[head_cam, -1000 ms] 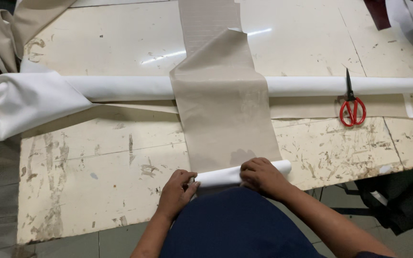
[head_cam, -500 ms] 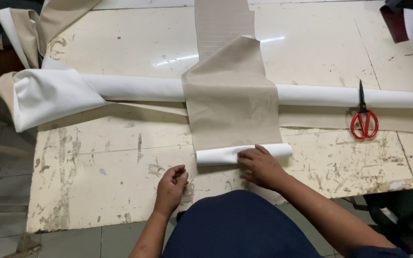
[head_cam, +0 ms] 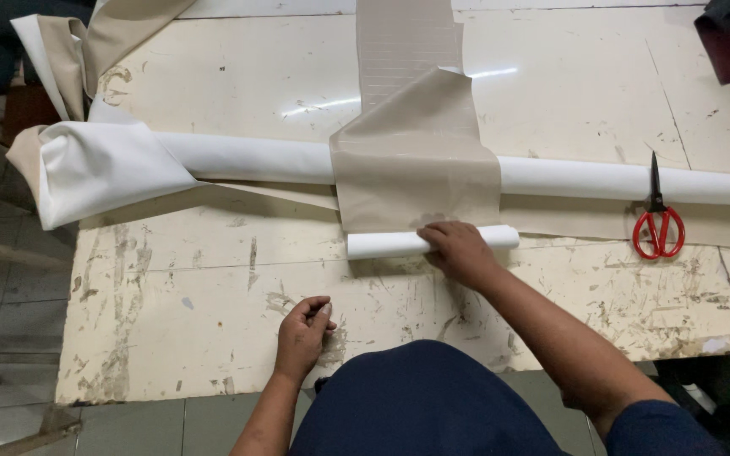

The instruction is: The person marks a large roll of beige fabric with a white marker, then uses red-handled scissors to cut a rectangular piece from the roll. They roll the cut piece and place it on a nearby table, then unroll more fabric and cut another piece.

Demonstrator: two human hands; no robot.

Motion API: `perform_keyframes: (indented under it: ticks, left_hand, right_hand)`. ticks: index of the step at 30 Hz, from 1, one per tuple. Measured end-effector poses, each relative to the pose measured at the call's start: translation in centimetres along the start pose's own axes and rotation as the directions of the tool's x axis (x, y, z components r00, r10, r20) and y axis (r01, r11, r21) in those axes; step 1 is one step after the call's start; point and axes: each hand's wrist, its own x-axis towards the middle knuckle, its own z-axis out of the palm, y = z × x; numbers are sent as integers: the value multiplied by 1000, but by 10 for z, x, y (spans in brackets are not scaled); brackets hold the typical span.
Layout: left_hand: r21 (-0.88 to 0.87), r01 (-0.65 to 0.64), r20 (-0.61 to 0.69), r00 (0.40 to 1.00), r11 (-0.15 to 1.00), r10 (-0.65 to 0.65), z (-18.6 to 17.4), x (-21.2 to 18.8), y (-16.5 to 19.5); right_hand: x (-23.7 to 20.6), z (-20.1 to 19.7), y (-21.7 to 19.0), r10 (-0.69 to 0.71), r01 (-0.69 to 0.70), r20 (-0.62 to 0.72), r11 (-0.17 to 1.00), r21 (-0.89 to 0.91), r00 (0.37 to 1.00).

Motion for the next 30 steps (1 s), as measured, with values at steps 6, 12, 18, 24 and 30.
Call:
perform_keyframes:
  ticks: [6, 12, 18, 24, 30]
  left_hand:
    - [-58, 24, 13, 1000, 998, -23, -2, 1, 4]
    - [-82, 96, 10, 995, 992, -95, -4, -1, 9]
    - [-563, 164, 21, 983, 810, -184, -12, -10, 21]
    - [-128, -83, 54, 994, 988, 90, -14, -38, 20]
    - [658, -350, 227, 936, 666, 268, -4, -60, 16]
  right_hand:
    - [77, -114, 29, 170, -63, -354, 954, 293, 920]
    - [3, -250, -20, -172, 183, -554, 982, -35, 814]
    - [-71, -161, -95, -323, 328, -109, 944, 26, 940]
    - [-80, -14, -82, -138, 70, 194, 944, 322, 971]
    - [-115, 16, -58, 0, -65, 178, 930, 361, 984]
